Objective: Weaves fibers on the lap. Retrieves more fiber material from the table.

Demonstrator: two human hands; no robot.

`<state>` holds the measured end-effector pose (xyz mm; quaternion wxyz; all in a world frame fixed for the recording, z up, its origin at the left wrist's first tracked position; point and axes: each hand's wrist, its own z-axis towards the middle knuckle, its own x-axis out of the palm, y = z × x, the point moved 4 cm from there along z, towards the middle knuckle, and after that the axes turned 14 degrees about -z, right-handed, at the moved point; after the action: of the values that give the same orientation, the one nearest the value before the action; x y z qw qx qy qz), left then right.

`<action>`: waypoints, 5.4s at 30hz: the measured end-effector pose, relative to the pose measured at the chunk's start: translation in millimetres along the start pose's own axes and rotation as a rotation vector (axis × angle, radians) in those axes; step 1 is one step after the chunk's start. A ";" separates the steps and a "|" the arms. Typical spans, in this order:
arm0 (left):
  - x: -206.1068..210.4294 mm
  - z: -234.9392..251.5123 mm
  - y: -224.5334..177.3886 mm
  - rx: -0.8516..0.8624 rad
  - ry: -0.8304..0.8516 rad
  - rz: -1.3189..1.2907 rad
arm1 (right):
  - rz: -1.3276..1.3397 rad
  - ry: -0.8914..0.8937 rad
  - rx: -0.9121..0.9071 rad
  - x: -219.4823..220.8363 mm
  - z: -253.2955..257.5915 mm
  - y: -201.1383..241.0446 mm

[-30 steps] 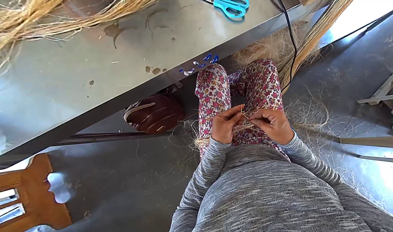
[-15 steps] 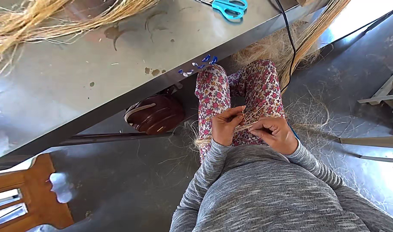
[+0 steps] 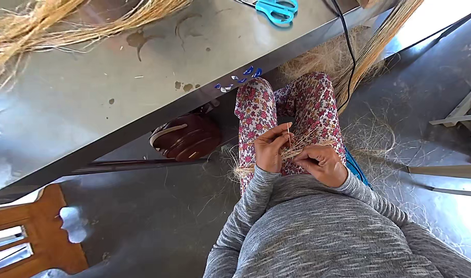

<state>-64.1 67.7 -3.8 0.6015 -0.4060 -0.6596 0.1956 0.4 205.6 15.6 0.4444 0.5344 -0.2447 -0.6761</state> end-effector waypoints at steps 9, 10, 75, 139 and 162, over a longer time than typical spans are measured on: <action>-6.8 1.8 -3.5 -0.137 0.191 -0.146 | 0.024 -0.011 0.149 -8.8 4.5 -4.9; -7.7 2.4 -3.7 -0.171 0.220 -0.180 | 0.050 -0.034 0.196 -13.9 6.7 -7.7; 5.2 2.4 17.9 0.013 0.284 0.375 | -0.069 -0.835 0.210 -228.7 87.4 -44.9; -23.3 -0.4 21.9 -0.227 0.838 -0.058 | -0.764 0.215 1.794 -203.9 -247.3 -272.9; -44.5 -115.5 -94.2 -0.069 0.780 0.201 | -0.359 0.467 1.354 -79.8 -233.1 -340.7</action>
<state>15.2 -49.2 61.3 0.7706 -0.5322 -0.3452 0.0623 106.7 473.3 -290.7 -0.0598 0.8533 -0.4164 -0.3080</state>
